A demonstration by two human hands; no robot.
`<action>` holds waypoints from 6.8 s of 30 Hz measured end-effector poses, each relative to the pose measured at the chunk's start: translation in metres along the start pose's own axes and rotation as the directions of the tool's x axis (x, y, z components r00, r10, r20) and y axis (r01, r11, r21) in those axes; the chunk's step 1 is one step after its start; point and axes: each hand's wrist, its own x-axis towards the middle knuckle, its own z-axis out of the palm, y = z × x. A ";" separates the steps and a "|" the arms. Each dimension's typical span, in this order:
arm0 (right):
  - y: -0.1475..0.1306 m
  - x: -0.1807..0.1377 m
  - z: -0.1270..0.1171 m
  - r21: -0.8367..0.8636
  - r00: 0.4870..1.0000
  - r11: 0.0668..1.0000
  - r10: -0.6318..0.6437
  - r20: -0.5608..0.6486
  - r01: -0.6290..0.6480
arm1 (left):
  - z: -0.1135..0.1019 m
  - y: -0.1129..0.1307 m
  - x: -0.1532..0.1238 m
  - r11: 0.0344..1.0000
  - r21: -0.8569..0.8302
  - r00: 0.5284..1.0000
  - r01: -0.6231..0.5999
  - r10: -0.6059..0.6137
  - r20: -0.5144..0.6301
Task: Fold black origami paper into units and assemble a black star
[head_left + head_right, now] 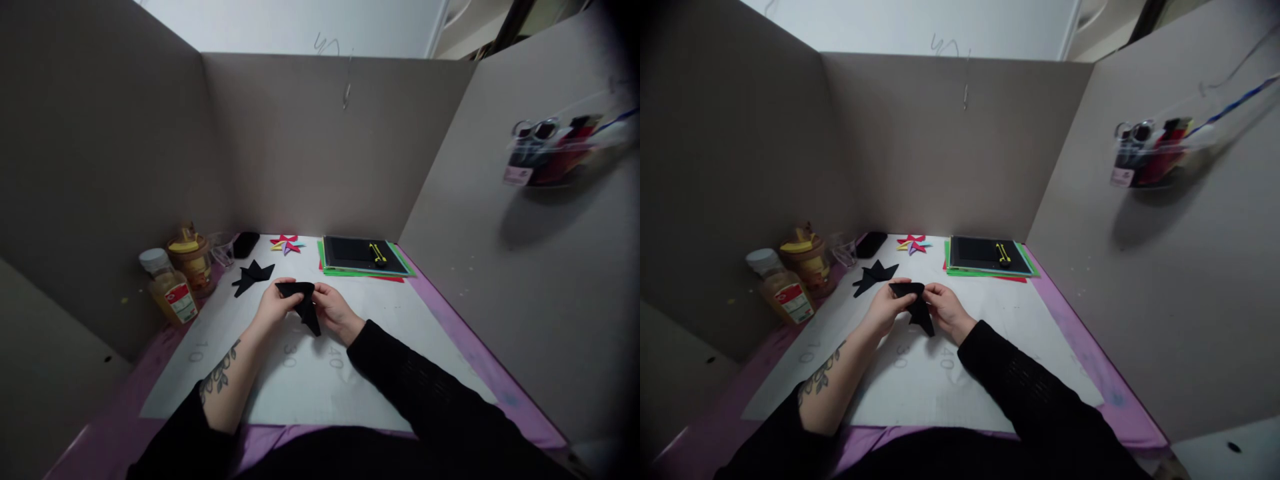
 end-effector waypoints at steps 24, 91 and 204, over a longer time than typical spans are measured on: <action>-0.013 -0.006 -0.001 -0.669 0.921 0.644 -0.345 0.179 0.371 | -0.013 0.033 -0.006 0.710 0.498 0.867 -0.498 0.416 0.274; -0.041 -0.009 0.010 -0.853 0.836 0.272 -0.469 0.286 0.445 | -0.009 0.024 -0.006 0.755 0.573 0.945 -0.318 0.301 0.128; 0.010 -0.010 0.001 -0.482 0.982 0.873 -0.150 -0.114 0.077 | -0.041 0.028 0.024 0.935 -0.355 0.930 0.030 -0.156 -0.332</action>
